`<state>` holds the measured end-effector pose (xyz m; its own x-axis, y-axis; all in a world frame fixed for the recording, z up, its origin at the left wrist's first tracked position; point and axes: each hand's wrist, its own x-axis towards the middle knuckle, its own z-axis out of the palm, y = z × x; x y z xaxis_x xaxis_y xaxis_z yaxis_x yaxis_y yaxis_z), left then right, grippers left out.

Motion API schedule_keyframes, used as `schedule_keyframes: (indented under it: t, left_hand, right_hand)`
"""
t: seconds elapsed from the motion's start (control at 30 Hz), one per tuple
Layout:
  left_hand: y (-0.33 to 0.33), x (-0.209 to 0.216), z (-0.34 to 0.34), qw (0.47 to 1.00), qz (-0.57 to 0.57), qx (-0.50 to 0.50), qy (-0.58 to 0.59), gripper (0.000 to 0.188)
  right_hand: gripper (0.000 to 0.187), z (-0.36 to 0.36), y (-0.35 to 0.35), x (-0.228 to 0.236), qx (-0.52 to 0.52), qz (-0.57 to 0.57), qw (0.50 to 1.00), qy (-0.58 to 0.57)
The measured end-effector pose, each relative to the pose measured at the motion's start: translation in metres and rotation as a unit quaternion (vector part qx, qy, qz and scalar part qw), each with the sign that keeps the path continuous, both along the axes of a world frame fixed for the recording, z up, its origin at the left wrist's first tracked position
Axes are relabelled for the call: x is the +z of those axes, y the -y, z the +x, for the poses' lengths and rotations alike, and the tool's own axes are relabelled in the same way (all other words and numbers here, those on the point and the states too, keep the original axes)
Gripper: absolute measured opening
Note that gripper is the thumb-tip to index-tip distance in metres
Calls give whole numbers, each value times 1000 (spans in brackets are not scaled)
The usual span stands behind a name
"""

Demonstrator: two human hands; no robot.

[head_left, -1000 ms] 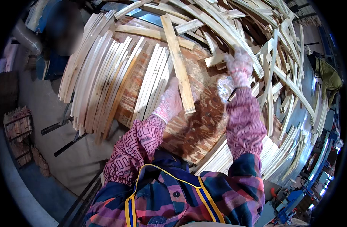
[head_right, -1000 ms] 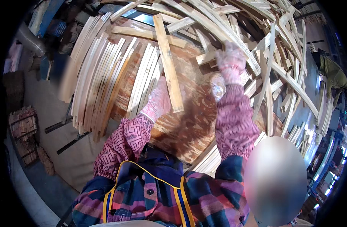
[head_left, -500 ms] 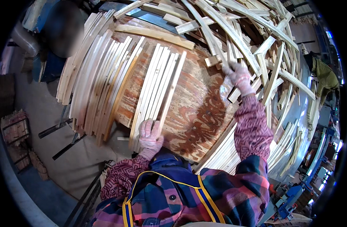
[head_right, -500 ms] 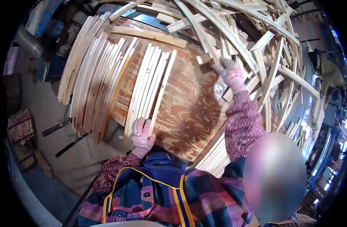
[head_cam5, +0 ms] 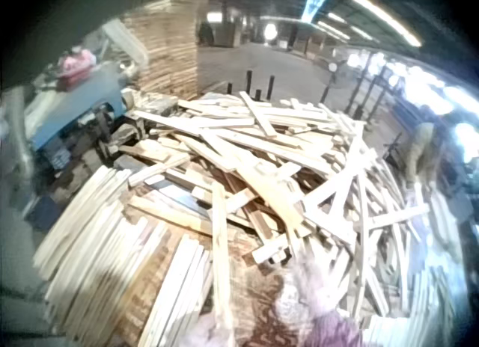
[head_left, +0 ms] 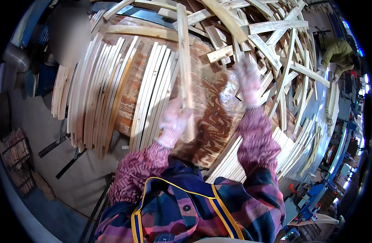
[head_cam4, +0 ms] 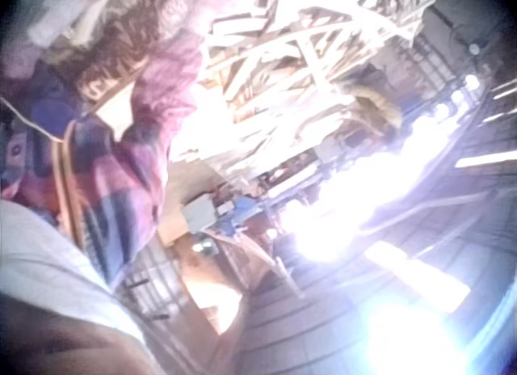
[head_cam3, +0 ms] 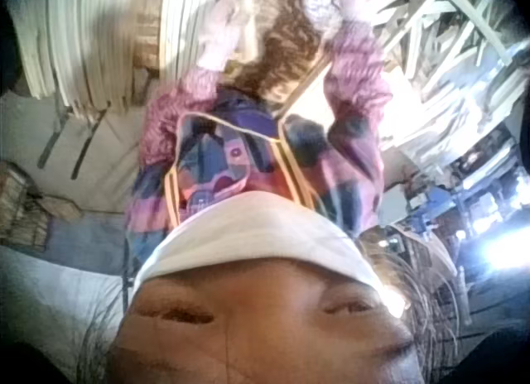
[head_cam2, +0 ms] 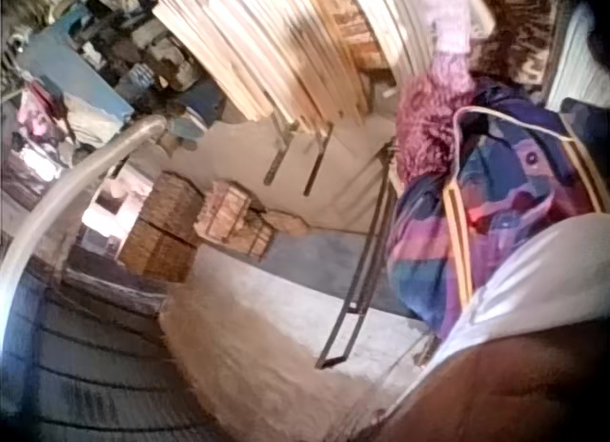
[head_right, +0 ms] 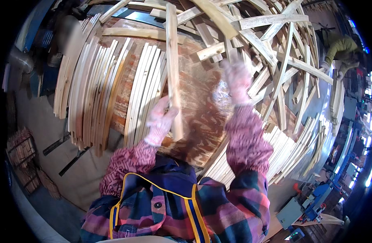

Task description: The person sorts and stacks thin wooden slats on a workbench in a workshop. They pick up individual pieces from a disorganized pile, align them, and place them into a neat stack. The person occasionally lifts the entire stack to move it or inspect it.

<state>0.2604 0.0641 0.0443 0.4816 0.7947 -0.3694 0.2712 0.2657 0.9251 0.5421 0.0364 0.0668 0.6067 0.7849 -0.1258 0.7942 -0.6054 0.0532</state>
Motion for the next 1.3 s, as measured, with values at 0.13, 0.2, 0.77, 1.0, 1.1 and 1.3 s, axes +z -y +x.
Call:
schedule_keyframes:
  t: [0.13, 0.2, 0.77, 1.0, 1.1, 1.3]
  left_hand:
    - [29, -21, -82, 892, 418, -57, -164, 42]
    - [45, -29, -115, 876, 430, -65, -207, 51]
    - [-31, 2, 22, 965, 244, -92, -28, 74]
    - [-82, 26, 86, 898, -380, -2, 220, 54]
    - [-79, 15, 83, 913, -355, -34, 196, 43]
    - [-46, 15, 29, 985, -35, -145, 84, 49]
  right_hand:
    - [73, 115, -17, 17, -199, 61, 971, 118]
    - [71, 121, -21, 9, -144, 1, 977, 159]
    - [71, 15, -120, 32, -102, 9, 985, -137]
    - [62, 14, -17, 10, -60, 233, 880, -410]
    - [68, 95, -28, 29, -127, 124, 984, 5]
    - [58, 158, -8, 17, -95, -17, 993, 72]
